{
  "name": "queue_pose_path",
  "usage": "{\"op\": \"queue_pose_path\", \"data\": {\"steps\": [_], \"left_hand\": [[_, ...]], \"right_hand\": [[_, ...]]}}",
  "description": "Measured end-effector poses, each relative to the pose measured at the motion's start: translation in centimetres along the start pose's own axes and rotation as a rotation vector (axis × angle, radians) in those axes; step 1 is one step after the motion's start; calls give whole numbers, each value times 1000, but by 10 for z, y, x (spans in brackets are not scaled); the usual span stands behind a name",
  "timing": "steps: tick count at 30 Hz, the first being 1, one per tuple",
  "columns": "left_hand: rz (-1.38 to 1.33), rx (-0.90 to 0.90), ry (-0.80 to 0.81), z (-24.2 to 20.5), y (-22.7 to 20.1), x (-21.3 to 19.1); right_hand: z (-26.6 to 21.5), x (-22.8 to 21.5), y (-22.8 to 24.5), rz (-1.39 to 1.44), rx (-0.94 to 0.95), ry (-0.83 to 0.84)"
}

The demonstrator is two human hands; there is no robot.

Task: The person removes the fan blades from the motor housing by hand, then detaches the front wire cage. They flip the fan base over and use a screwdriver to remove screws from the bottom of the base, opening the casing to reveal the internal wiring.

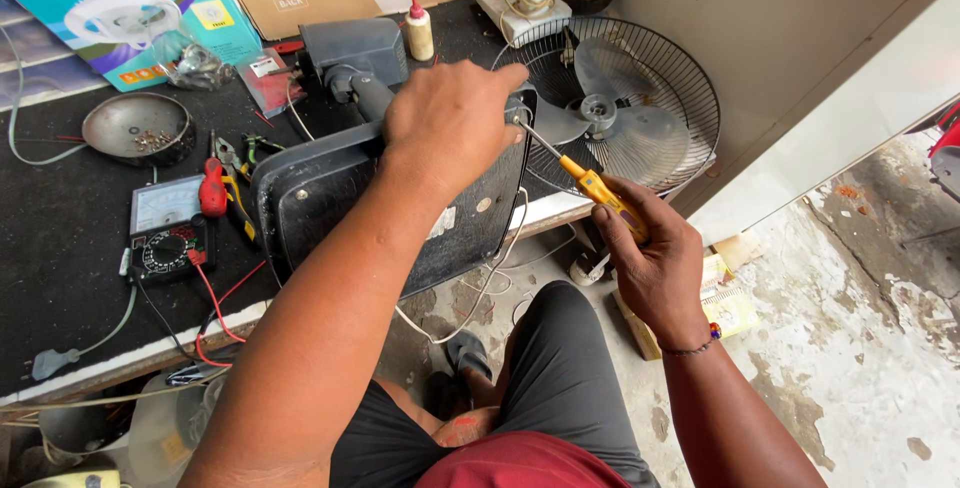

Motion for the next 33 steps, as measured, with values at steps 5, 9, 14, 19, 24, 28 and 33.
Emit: {"op": "queue_pose_path", "data": {"steps": [5,9,14,19,24,28,33], "left_hand": [[-15,30,-8,1,0,0],[-16,61,-44,-2,-1,1],[5,81,-84,-7,-4,-4],[-6,84,-106,-9,-4,-5],[-17,103,-115,-11,-5,-8],[-7,93,-85,-9,-5,-6],[-19,78,-66,-8,-7,-5]], "right_hand": [[-4,1,2,-8,-3,-16],[-6,3,0,-13,-26,-23],[-6,1,11,-60,-123,-22],[-11,2,21,-111,-279,-43],[-15,3,27,-173,-429,-58],[-9,-2,40,-167,-374,-26],[15,-2,60,-201,-63,165]]}}
Point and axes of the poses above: each hand's wrist, its own z-axis towards the middle knuckle, its own x-axis out of the palm, y = z × x, the point moved 8 cm from there along z, towards the middle knuckle, and after that the axes turned 1 degree about z, right-handed, at the moved point
